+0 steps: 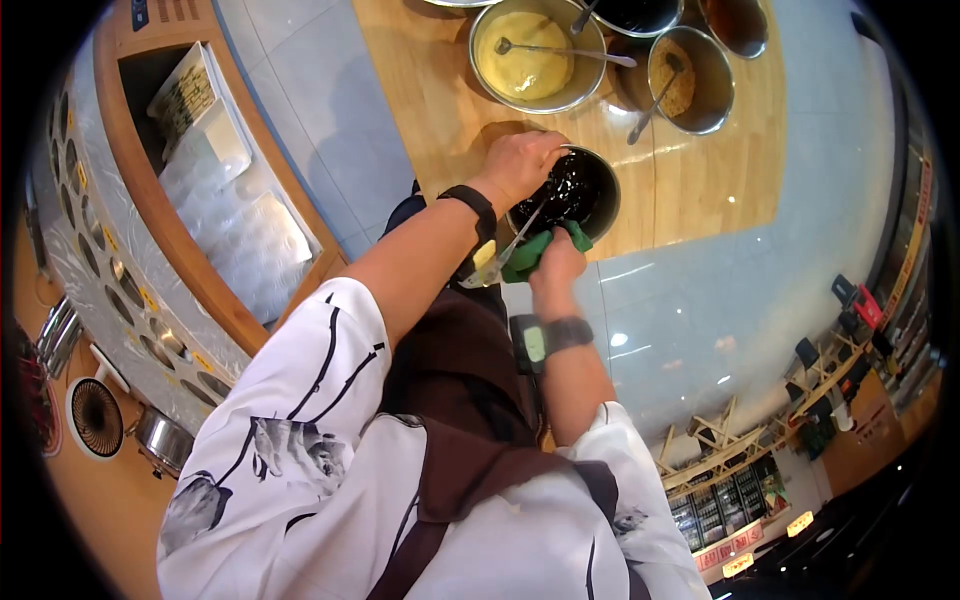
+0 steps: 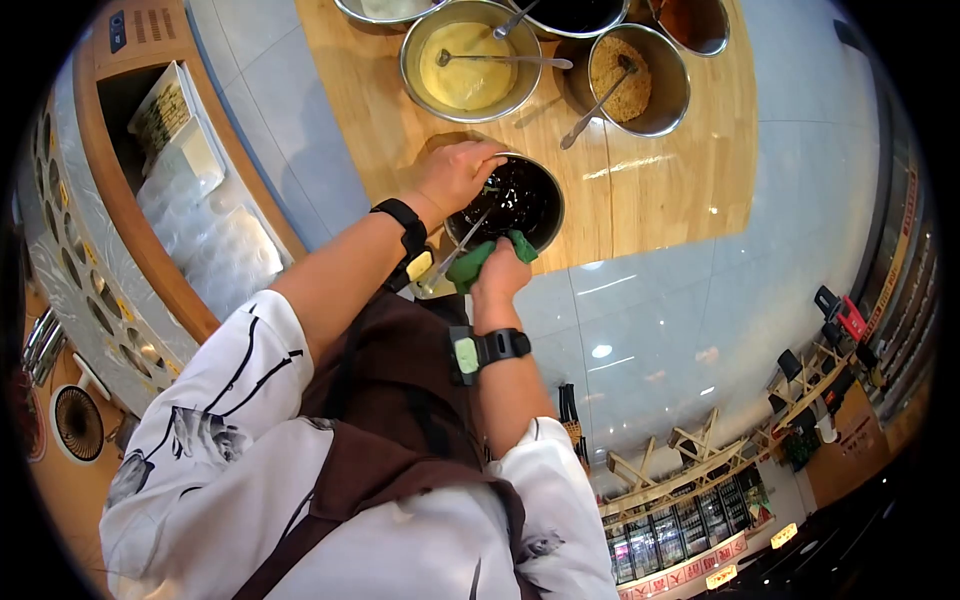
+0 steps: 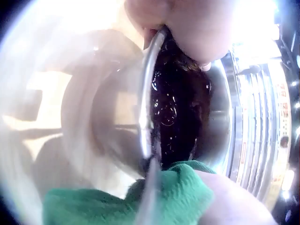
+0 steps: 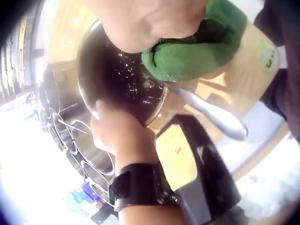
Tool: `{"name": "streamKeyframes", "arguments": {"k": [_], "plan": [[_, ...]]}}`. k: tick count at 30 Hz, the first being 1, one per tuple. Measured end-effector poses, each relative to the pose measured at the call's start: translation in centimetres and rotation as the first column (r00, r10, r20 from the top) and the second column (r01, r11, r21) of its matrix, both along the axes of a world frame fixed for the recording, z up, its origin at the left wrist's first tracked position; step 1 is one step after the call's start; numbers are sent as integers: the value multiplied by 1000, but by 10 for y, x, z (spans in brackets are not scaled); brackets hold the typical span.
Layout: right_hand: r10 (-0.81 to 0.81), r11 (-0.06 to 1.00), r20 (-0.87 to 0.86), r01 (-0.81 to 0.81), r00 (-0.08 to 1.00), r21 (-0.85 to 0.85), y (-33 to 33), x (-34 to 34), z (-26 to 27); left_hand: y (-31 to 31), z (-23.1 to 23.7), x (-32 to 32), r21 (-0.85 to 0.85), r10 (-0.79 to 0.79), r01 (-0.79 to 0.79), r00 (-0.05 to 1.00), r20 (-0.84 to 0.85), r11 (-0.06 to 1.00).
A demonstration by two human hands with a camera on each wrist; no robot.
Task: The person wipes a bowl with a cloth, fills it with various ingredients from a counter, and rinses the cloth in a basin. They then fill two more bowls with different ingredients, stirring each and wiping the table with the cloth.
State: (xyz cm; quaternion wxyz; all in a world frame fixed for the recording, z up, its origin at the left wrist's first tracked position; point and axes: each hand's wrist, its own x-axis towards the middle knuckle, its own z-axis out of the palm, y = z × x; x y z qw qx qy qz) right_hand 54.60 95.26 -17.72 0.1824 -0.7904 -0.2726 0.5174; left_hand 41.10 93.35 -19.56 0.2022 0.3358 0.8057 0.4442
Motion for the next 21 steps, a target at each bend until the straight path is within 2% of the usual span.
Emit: {"name": "streamKeyframes", "arguments": {"k": [1, 2, 3, 4, 6, 8, 9, 11, 12, 14, 15, 17, 18, 21], "plan": [[247, 968, 38, -249, 968, 46, 10, 8, -1, 2, -1, -4, 0, -36, 36, 999, -21, 999], [477, 872, 94, -484, 874, 78, 23, 18, -2, 3, -2, -6, 8, -35, 36, 999, -19, 999], [662, 718, 207, -689, 720, 98, 40, 28, -4, 2, -3, -9, -7, -79, 79, 997, -18, 997], [796, 519, 316, -851, 516, 84, 60, 35, -7, 2, -3, -9, -24, -121, 121, 993, -15, 992], [893, 257, 395, -965, 216, -53, 105, 29, -13, 2, -7, -10, -7, -140, 140, 990, -25, 990], [900, 26, 437, -998, 0, -53, 126, -2, 8, 2, -10, -11, 3, -164, 164, 986, -35, 986], [902, 26, 432, -998, -1, -57, 131, -17, 16, 3, -10, -12, -7, -172, 171, 984, -45, 985], [845, -248, 486, -969, -225, -17, 138, -38, 21, 3, -4, -14, -24, -180, 178, 982, -53, 984], [848, -247, 480, -969, -224, -16, 138, -36, 15, 3, -2, -15, -54, -176, 174, 983, -43, 983], [870, -129, 491, -980, -40, 149, 136, -31, 4, 5, 2, -14, -87, -173, 170, 984, -35, 982], [872, -125, 488, -981, -36, 150, 132, -28, 3, 6, 1, -10, -32, -116, 115, 993, -23, 993], [848, 64, 497, -968, 181, 244, 115, -13, 4, 5, 0, -5, 16, -73, 73, 997, -4, 997], [849, 72, 494, -968, 187, 242, 104, -3, 2, 5, -1, -3, 14, -48, 48, 999, 22, 999], [689, 452, 522, -861, 503, 233, 66, 21, -16, 7, -2, -4, 29, -12, 10, 999, 37, 1000]]}}
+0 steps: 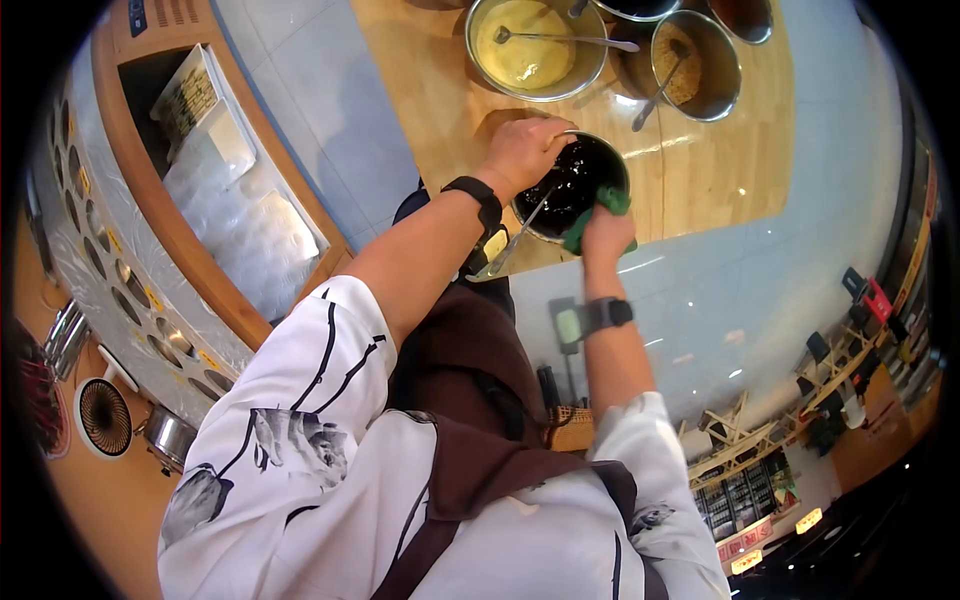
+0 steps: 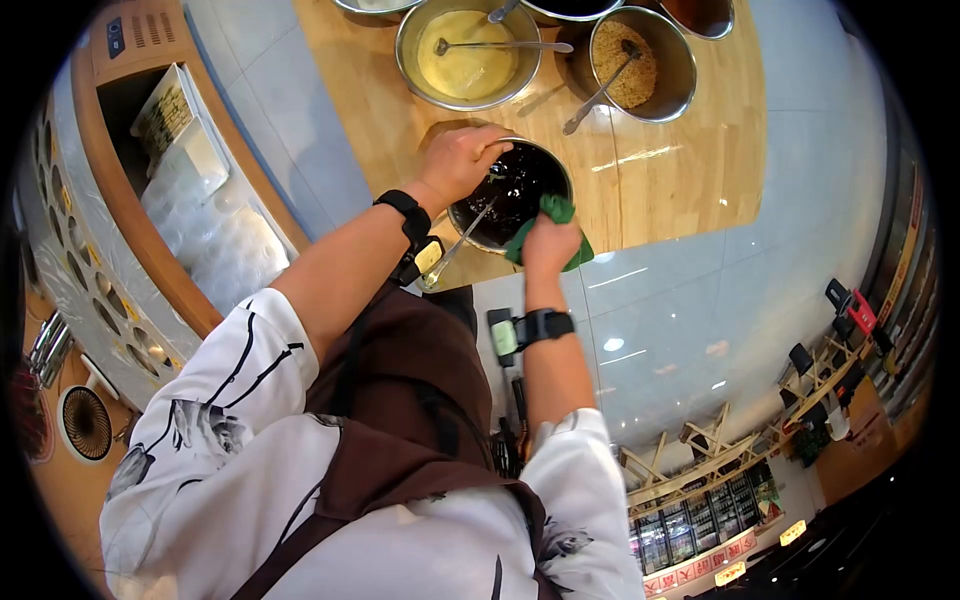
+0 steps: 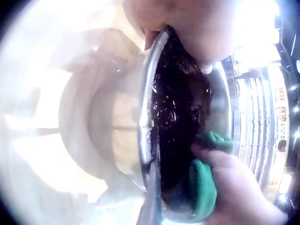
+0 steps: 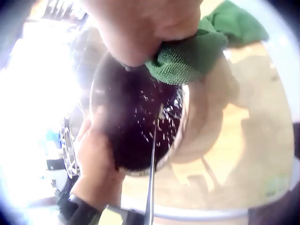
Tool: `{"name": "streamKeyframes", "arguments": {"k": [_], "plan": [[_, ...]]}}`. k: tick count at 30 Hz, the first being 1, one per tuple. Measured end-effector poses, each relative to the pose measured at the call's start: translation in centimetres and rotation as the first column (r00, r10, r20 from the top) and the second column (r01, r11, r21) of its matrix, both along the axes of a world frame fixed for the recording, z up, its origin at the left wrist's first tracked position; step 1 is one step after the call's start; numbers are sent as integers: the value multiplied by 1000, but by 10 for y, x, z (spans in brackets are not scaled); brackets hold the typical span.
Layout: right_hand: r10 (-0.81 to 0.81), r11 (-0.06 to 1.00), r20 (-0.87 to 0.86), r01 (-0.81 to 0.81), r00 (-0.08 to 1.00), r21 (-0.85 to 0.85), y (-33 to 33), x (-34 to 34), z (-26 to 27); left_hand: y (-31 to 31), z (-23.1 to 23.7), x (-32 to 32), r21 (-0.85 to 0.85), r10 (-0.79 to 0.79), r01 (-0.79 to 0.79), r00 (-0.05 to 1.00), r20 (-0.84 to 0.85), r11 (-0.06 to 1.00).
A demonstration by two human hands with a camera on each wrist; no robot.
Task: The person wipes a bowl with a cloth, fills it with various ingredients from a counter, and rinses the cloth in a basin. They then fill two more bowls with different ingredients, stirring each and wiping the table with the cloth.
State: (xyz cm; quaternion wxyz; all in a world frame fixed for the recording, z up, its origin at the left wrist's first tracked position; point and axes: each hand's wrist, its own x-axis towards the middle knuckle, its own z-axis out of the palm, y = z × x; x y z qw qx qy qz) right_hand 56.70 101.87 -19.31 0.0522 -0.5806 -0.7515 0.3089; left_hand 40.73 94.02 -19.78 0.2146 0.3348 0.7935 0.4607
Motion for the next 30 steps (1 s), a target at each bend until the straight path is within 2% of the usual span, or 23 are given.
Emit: {"name": "streamKeyframes", "arguments": {"k": [1, 2, 3, 5, 6, 7, 9, 10, 11, 12, 13, 14, 15, 16, 17, 19, 20, 21, 24, 26, 27, 28, 30], "plan": [[-136, 991, 24, 136, 990, -8, -18, 3, -5, -1, 0, 1, 10, 14, -14, 1000, 7, 1000], [-330, 942, -80, 322, 941, -99, -37, 4, -9, -1, 1, 2, 10, 7, -7, 1000, 6, 1000], [-516, 851, -166, 483, 840, -205, -53, -1, -12, -1, 2, 3, 16, 38, -39, 999, 21, 999], [-838, 542, -193, 746, 510, -386, -73, -20, -12, 0, 2, 6, 21, 60, -61, 997, 39, 998], [-890, 450, -154, 773, 429, -448, -75, -21, -13, 0, 0, 8, 48, 112, -115, 991, 66, 992], [-895, 441, -156, 778, 417, -447, -73, -17, -11, -1, 0, 9, 74, 161, -168, 982, 94, 983], [-689, 705, -137, 616, 711, -351, -54, -17, -4, -7, 3, 10, 39, 171, -176, 979, 110, 984], [-551, 823, -160, 500, 819, -271, -43, -19, 4, -10, 8, 10, -29, 222, -220, 964, 146, 975], [-294, 941, -46, 281, 955, -188, -22, -17, 8, -13, 10, 10, -102, 276, -261, 944, 180, 960], [-16, 990, 96, 29, 995, -137, 1, -12, 8, -16, 13, 8, -120, 216, -200, 965, 149, 973], [124, 981, 122, -103, 985, -165, 22, -15, 9, -11, 19, 1, -120, 210, -194, 967, 143, 974], [263, 952, 144, -232, 954, -199, 38, -22, 9, -5, 27, -9, -176, 67, -51, 994, 87, 983], [258, 952, 142, -226, 956, -207, 47, -29, 10, 0, 29, -18, -242, -81, 89, 996, 42, 966], [343, 917, 65, -320, 937, -238, 56, -36, 11, 8, 21, -27, -123, -192, 196, 980, 47, 973], [423, 874, -17, -413, 906, -255, 61, -42, 13, 13, 14, -31, -125, -196, 200, 980, 41, 972], [426, 870, -55, -425, 903, -251, 64, -43, 7, 20, 8, -35, -66, -247, 258, 959, 141, 964], [428, 863, -83, -435, 900, -257, 63, -39, 5, 19, 5, -34, -119, -108, 160, 925, 363, 980], [427, 862, -78, -432, 901, -266, 60, -35, 6, 15, 3, -30, -123, -106, 162, 922, 372, 979], [313, 887, -120, -335, 942, -317, 50, -29, 8, 10, 3, -23, -113, 84, -30, 854, 513, 993], [104, 962, -70, -118, 992, -246, 26, -18, 4, 7, -5, -18, -77, 125, -99, 836, 535, 992], [-96, 954, -122, 57, 988, -295, 10, -14, 5, 7, -6, -17, -47, 166, -169, 811, 561, 985], [-295, 908, -159, 224, 942, -355, -10, -12, 4, 7, 3, -14, -32, 190, -211, 793, 579, 977], [-620, 757, -252, 482, 743, -442, -49, -10, -12, 2, 0, -7, -28, 221, -257, 767, 602, 966]]}}
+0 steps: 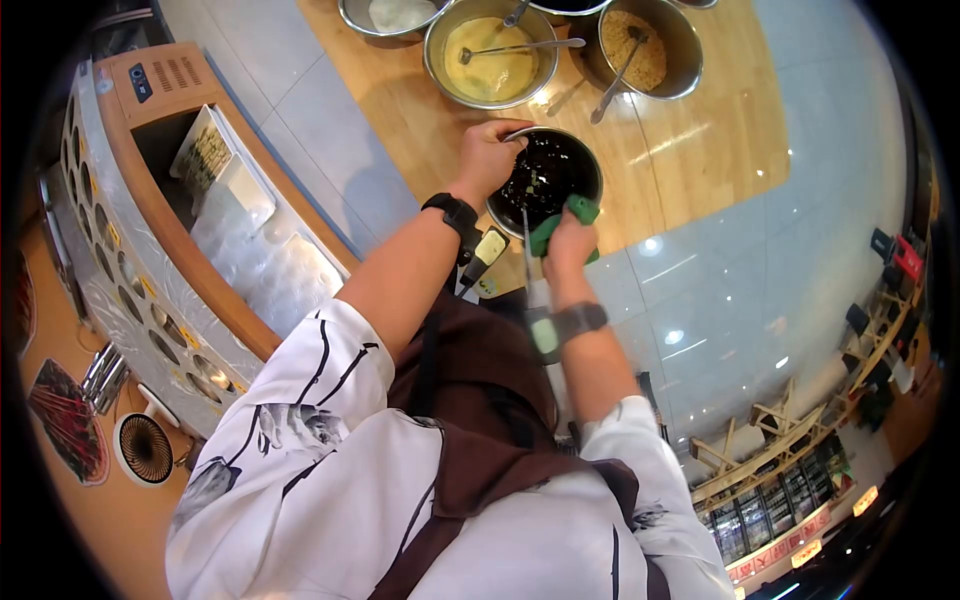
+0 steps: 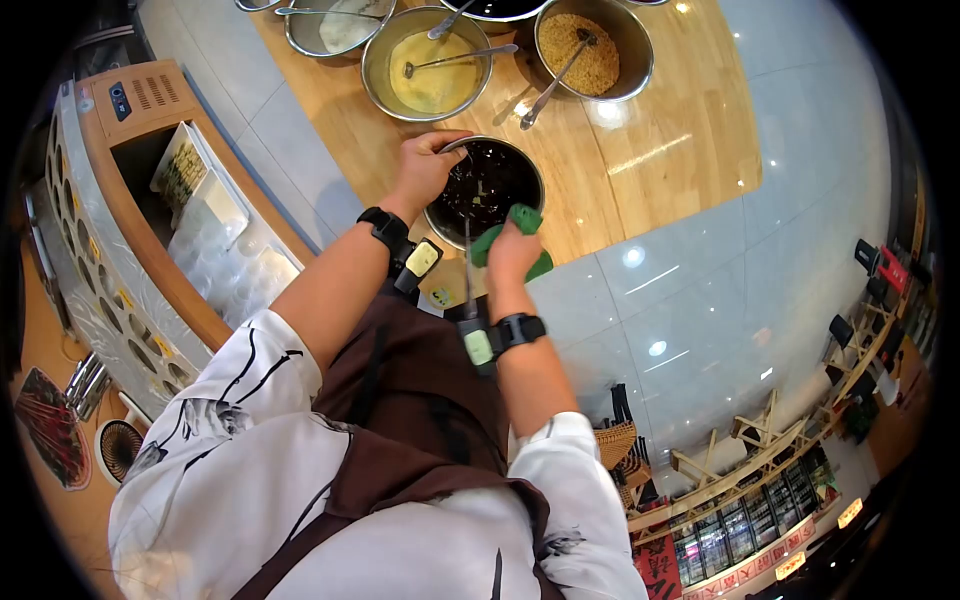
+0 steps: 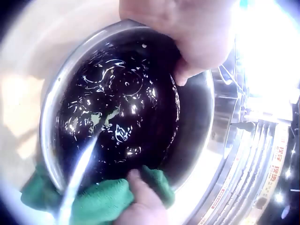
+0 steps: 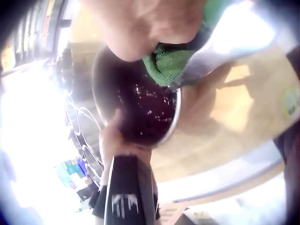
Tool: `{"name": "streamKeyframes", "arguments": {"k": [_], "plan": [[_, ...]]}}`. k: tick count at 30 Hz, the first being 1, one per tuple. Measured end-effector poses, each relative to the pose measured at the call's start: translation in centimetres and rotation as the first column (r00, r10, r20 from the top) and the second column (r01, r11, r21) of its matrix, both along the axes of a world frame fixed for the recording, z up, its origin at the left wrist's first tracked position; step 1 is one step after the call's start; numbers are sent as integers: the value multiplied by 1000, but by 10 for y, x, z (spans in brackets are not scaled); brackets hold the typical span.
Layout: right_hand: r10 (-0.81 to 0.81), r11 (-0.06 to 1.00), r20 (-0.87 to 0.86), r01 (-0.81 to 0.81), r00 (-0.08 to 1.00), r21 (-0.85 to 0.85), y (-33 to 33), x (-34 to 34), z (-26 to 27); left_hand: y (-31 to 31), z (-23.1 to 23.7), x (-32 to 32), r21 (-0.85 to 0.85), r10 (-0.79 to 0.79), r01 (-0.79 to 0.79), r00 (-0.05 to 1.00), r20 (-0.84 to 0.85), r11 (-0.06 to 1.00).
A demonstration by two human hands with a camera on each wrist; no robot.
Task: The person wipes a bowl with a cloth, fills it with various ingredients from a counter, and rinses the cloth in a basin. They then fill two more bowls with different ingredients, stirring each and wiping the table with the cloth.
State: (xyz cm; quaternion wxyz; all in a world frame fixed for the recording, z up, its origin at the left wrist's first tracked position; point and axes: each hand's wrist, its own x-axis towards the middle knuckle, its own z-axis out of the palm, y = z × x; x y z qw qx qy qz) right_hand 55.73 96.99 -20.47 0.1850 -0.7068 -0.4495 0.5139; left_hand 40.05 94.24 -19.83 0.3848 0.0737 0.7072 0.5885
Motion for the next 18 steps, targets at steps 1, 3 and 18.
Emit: {"name": "streamKeyframes", "arguments": {"k": [1, 3, 18], "plan": [[-5, 1000, 2, 5, 1000, -2, -15, -4, -2, -2, 0, 4, 13, 51, -52, 998, 29, 999], [-346, 931, -20, 341, 938, -131, -39, -13, -6, -6, 1, 10, 18, 109, -110, 993, 55, 994], [697, 695, 224, -718, 681, 21, 74, -6, 23, 13, 19, -34, -243, -560, 505, 753, -345, 828]]}}
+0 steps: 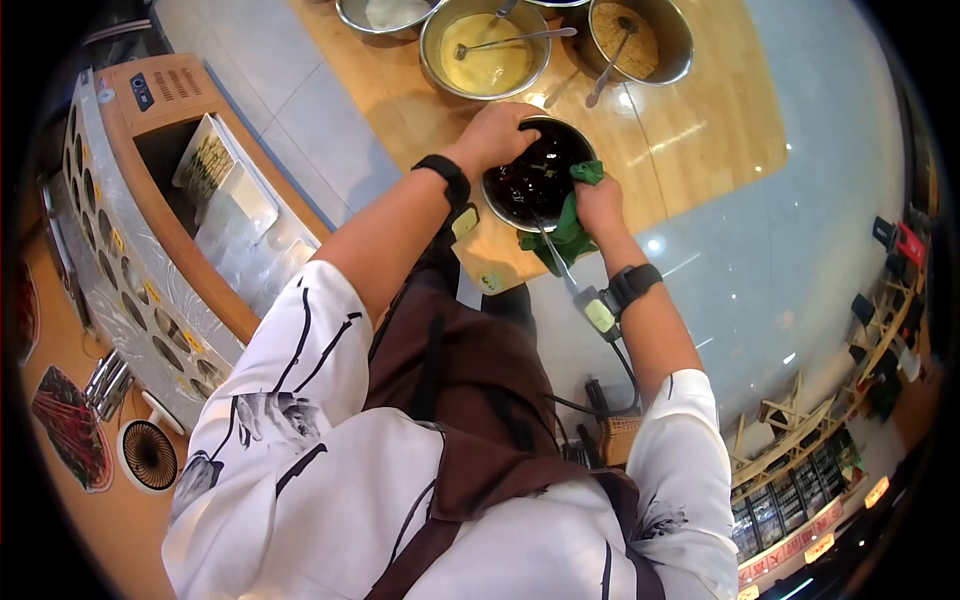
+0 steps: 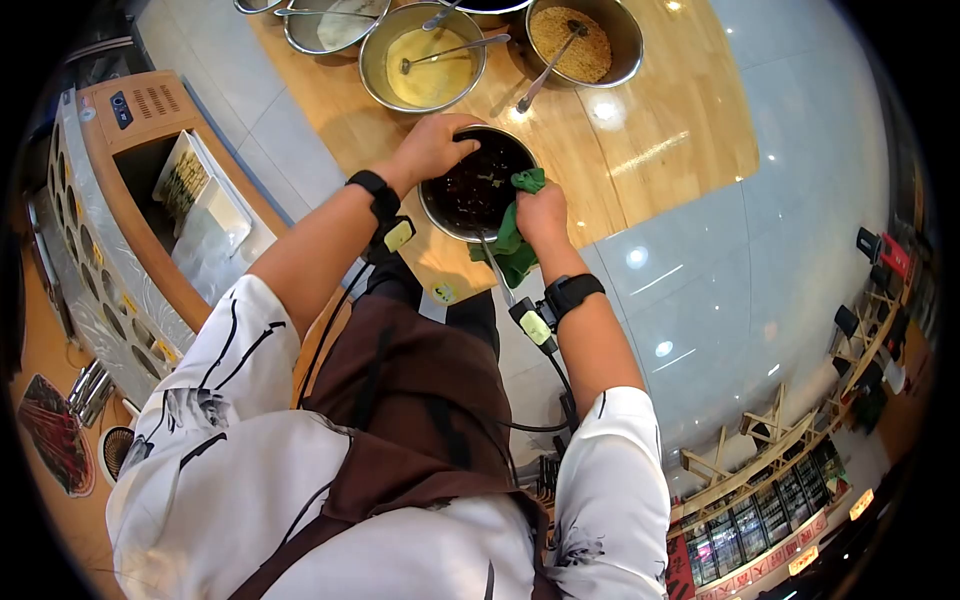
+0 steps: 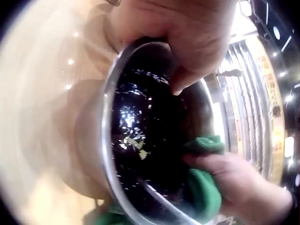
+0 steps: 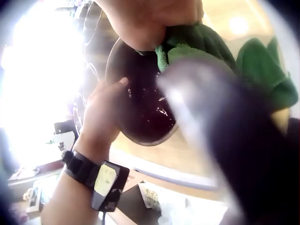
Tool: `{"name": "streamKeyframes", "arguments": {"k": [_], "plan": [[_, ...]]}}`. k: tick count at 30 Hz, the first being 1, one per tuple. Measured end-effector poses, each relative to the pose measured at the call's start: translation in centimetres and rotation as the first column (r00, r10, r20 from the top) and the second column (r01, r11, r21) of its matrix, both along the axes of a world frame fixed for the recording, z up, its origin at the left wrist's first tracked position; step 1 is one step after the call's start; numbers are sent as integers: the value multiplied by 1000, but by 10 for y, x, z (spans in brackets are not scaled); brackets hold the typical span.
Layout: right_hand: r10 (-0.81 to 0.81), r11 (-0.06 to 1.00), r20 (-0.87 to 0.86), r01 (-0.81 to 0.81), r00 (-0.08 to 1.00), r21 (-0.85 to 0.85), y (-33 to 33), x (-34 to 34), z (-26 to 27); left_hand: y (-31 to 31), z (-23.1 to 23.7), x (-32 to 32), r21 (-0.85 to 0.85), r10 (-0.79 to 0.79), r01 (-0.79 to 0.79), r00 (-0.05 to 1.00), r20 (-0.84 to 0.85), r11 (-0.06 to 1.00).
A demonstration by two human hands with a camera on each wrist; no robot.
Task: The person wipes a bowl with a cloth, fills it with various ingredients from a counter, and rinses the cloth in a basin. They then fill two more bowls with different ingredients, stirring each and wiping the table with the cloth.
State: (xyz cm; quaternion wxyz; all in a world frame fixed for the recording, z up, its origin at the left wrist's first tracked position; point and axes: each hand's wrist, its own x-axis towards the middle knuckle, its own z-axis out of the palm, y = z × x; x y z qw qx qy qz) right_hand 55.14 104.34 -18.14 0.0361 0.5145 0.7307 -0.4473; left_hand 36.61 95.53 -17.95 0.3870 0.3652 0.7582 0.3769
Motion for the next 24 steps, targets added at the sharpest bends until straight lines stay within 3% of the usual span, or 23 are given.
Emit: {"name": "streamKeyframes", "arguments": {"k": [1, 2, 3, 5, 8, 10, 11, 13, 14, 16, 19, 20, 22, 23, 24], "plan": [[4, 1000, -4, -4, 1000, 16, -1, 1, -2, 2, -6, -1, 62, -82, 83, 996, -22, 995], [8, 1000, 3, -8, 1000, 11, -2, 3, -5, 3, -13, 1, -16, 29, -27, 989, 147, 1000], [-7, 1000, -15, 7, 1000, -2, -3, 3, -3, 2, -16, 4, -20, 33, -31, 987, 155, 999], [-26, 999, -25, 25, 999, -24, -13, 8, 0, -4, -18, 11, -16, 209, -213, 940, 270, 977], [-161, 987, 44, 161, 986, -6, -32, 3, 1, -8, -10, 16, -24, 287, -289, 934, 212, 957], [-565, 818, 30, 564, 825, -115, -59, -1, 4, -11, -14, 23, -45, 377, -378, 892, 250, 925], [-566, 816, 30, 566, 824, -117, -71, -1, 1, -15, -16, 27, -45, 375, -376, 893, 248, 925], [-779, 614, -13, 758, 627, -220, -92, -2, -9, -19, -12, 36, -47, 508, -536, 765, 396, 843], [-782, 611, -12, 761, 624, -218, -100, -5, -14, -20, -8, 39, -40, 535, -575, 732, 422, 817], [-923, 366, -10, 873, 384, -323, -110, -11, -19, -25, -19, 48, -31, 590, -631, 705, 394, 775], [-940, 324, -8, 882, 342, -343, -113, -12, -27, -35, -21, 59, -45, 689, -715, 653, 314, 698], [-941, 322, -12, 882, 339, -343, -112, -9, -27, -38, -19, 63, -68, 731, -744, 629, 264, 665], [-747, 662, -68, 731, 661, -166, -99, 2, -29, -46, -30, 71, -47, 739, -763, 606, 294, 644], [-745, 665, -82, 728, 662, -164, -86, 6, -29, -50, -38, 72, -33, 749, -784, 579, 321, 620], [-594, 803, -18, 590, 805, -88, -72, 10, -22, -56, -37, 68, -38, 677, -688, 701, 227, 725]]}}
